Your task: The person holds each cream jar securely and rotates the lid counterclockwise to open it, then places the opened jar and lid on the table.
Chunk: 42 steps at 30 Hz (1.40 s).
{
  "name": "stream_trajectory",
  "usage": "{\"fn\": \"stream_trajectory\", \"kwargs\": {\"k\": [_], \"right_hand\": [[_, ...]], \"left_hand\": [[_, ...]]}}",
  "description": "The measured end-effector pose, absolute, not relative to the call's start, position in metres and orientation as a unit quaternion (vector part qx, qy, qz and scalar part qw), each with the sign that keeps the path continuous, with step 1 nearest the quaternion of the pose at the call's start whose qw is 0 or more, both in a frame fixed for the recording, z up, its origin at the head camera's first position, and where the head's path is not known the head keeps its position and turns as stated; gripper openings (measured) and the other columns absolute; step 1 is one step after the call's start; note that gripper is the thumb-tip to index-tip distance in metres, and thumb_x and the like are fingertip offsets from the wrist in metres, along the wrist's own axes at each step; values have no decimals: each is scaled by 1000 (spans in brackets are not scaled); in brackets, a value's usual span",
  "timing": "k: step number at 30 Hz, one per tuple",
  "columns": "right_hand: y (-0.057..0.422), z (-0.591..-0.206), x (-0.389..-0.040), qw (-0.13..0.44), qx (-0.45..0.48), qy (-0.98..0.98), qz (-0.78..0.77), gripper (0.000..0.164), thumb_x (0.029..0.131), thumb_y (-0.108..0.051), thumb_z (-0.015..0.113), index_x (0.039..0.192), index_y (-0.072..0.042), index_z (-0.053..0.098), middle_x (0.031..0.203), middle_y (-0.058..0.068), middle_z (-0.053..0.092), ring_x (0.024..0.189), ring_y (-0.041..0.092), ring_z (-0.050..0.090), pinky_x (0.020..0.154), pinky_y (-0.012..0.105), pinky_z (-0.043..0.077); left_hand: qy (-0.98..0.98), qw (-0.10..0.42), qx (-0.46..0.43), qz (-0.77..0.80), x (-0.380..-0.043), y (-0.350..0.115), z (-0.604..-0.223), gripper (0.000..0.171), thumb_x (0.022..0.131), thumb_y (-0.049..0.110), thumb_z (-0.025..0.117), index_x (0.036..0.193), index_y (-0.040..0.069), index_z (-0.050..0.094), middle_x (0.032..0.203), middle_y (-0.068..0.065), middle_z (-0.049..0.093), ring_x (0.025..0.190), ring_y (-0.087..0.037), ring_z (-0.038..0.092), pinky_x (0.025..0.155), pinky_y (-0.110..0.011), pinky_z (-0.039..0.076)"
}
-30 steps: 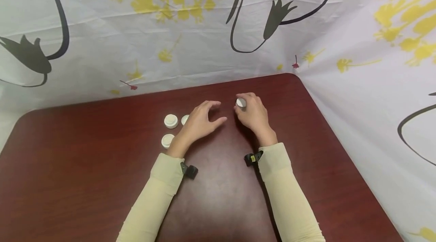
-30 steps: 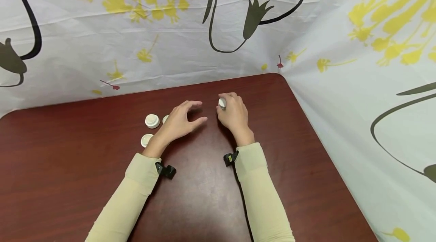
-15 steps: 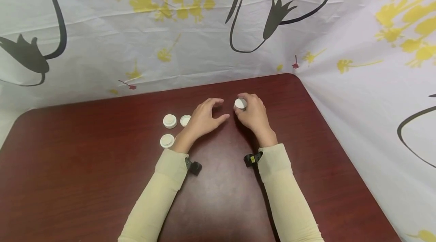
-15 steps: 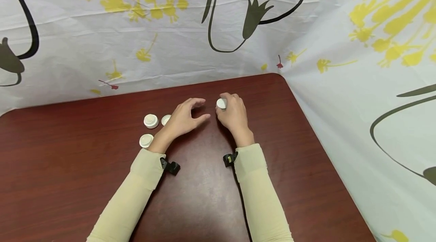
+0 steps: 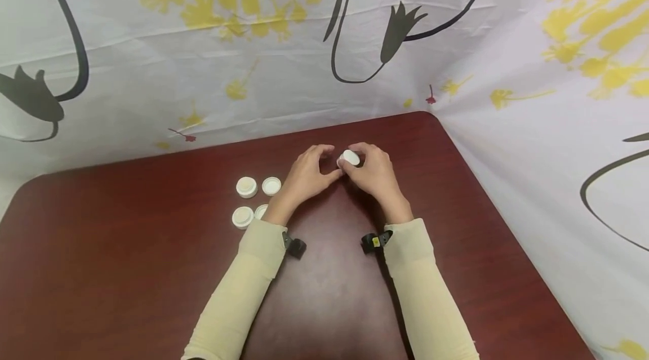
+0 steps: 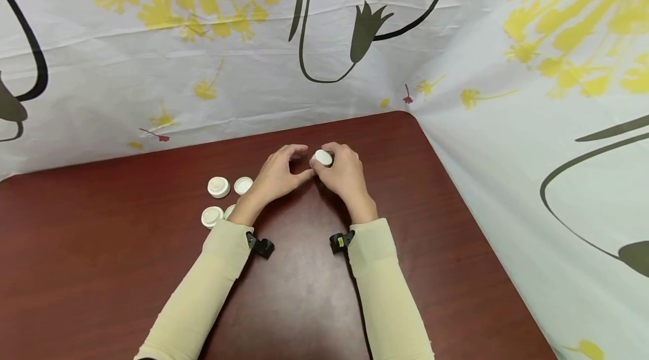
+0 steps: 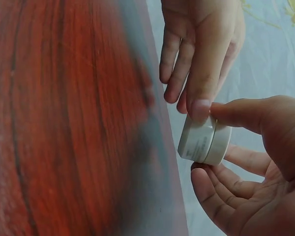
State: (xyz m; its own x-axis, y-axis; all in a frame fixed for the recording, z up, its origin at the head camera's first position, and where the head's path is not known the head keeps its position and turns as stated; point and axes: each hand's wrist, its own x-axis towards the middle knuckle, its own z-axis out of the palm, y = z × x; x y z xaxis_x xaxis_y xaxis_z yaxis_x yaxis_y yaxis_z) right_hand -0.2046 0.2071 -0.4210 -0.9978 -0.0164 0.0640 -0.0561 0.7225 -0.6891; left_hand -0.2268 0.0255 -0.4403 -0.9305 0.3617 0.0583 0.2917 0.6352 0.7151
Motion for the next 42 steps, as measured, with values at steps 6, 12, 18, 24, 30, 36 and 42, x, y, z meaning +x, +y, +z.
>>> {"fn": "stream_trajectory", "kwargs": {"k": [6, 12, 18, 24, 30, 36, 42], "right_hand": [[206, -422, -203, 29, 21, -927, 374, 46, 97, -27, 76, 135, -1, 68, 127, 19, 73, 107, 35, 68, 93, 50, 55], [210, -422, -203, 34, 26, -924, 379, 44, 97, -28, 77, 131, -2, 70, 124, 19, 75, 106, 35, 69, 93, 49, 56], [207, -423, -201, 18, 26, -916, 400, 44, 98, -30, 76, 131, -2, 70, 124, 17, 76, 105, 32, 75, 92, 48, 59], [204, -424, -202, 15, 28, -915, 401, 46, 99, -31, 74, 133, -1, 68, 125, 17, 75, 105, 32, 75, 92, 48, 60], [202, -424, -201, 10, 23, -918, 396, 48, 100, -32, 71, 135, 0, 66, 125, 18, 75, 105, 32, 75, 91, 49, 60], [199, -424, -199, 16, 22, -924, 381, 41, 100, -35, 70, 127, -4, 70, 115, 14, 76, 97, 30, 72, 85, 45, 58], [195, -419, -196, 9, 20, -930, 368, 41, 101, -42, 68, 125, -9, 71, 109, 10, 75, 94, 26, 69, 81, 42, 55]], "left_hand": [[901, 43, 189, 387, -231, 28, -443, 58, 95, 34, 79, 144, 8, 62, 143, -9, 68, 138, -28, 61, 118, -46, 47], [890, 41, 207, 404, -234, 33, -447, 51, 93, 30, 81, 138, 10, 67, 137, -6, 72, 134, -24, 65, 115, -43, 50], [886, 60, 215, 407, -233, 33, -447, 46, 94, 29, 80, 136, 14, 69, 133, -4, 74, 129, -25, 67, 110, -45, 53], [888, 57, 209, 406, -233, 32, -446, 43, 94, 29, 80, 134, 14, 71, 132, -3, 75, 127, -25, 68, 109, -45, 54], [889, 60, 210, 402, -232, 29, -444, 44, 94, 29, 80, 134, 13, 71, 134, -5, 74, 128, -26, 68, 109, -44, 54], [888, 58, 207, 406, -230, 25, -442, 42, 93, 28, 79, 132, 12, 71, 132, -6, 73, 126, -26, 68, 108, -44, 54], [890, 52, 206, 404, -227, 18, -439, 42, 93, 29, 80, 131, 13, 72, 130, -6, 74, 124, -27, 69, 107, -45, 55]]}}
